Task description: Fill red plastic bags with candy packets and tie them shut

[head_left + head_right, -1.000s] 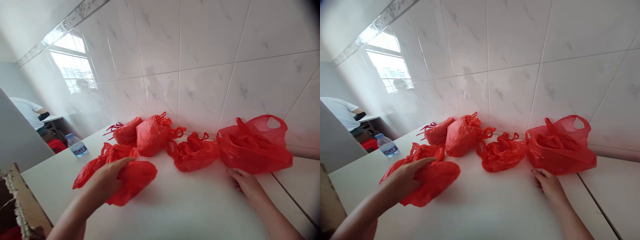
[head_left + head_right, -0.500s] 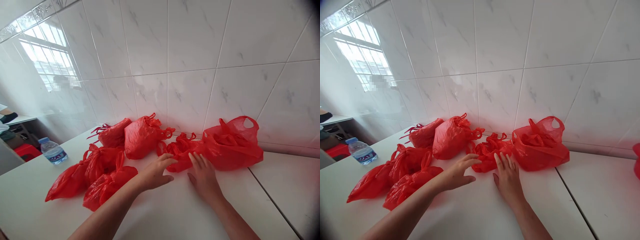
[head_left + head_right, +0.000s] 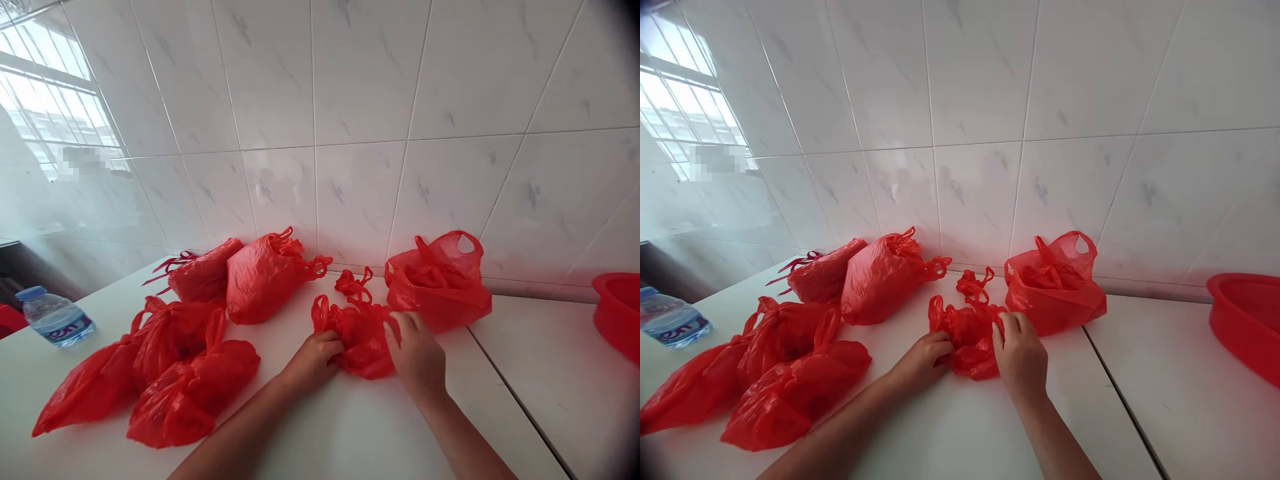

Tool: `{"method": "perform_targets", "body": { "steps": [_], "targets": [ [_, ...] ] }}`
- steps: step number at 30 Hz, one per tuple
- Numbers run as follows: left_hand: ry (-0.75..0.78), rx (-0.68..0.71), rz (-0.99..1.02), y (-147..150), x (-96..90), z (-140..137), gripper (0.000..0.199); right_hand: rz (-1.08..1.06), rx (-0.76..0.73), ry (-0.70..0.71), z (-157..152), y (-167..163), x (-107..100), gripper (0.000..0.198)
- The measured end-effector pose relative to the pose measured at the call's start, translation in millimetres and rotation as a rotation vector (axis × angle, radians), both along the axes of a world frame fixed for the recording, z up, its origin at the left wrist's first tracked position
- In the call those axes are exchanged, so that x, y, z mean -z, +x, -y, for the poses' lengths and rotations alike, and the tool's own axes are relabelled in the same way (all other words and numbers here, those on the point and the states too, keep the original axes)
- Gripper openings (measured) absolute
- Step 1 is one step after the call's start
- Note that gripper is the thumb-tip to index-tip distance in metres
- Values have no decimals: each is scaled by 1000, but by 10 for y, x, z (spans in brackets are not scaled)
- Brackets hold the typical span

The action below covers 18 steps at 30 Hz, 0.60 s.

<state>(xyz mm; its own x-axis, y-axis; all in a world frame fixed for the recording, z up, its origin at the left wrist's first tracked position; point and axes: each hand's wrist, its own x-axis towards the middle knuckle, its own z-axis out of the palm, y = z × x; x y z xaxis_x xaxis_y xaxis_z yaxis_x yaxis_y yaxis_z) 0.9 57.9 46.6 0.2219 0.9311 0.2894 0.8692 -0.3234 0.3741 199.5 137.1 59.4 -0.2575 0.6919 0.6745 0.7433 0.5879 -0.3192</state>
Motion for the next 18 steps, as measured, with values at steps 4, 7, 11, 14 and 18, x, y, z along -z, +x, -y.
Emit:
{"method": "perform_targets", "body": {
  "steps": [4, 7, 11, 14, 18],
  "targets": [
    [45, 2, -19, 41, 49, 63, 22, 151, -235, -20, 38, -52, 13, 35],
    [58, -71, -25, -6, 21, 70, 31, 239, -252, -353, 40, -66, 96, 47],
    [50, -227, -26, -192, -29, 61, 35, 199, -159, -567, -91, 89, 156, 35],
    [31, -342, -35, -336, -32, 55, 24, 179, -114, -592, -218, 243, 131, 15],
    [35, -475, -33, -468, 4, 26, 22, 96, -22, -603, -343, 404, 51, 4]
  ]
}}
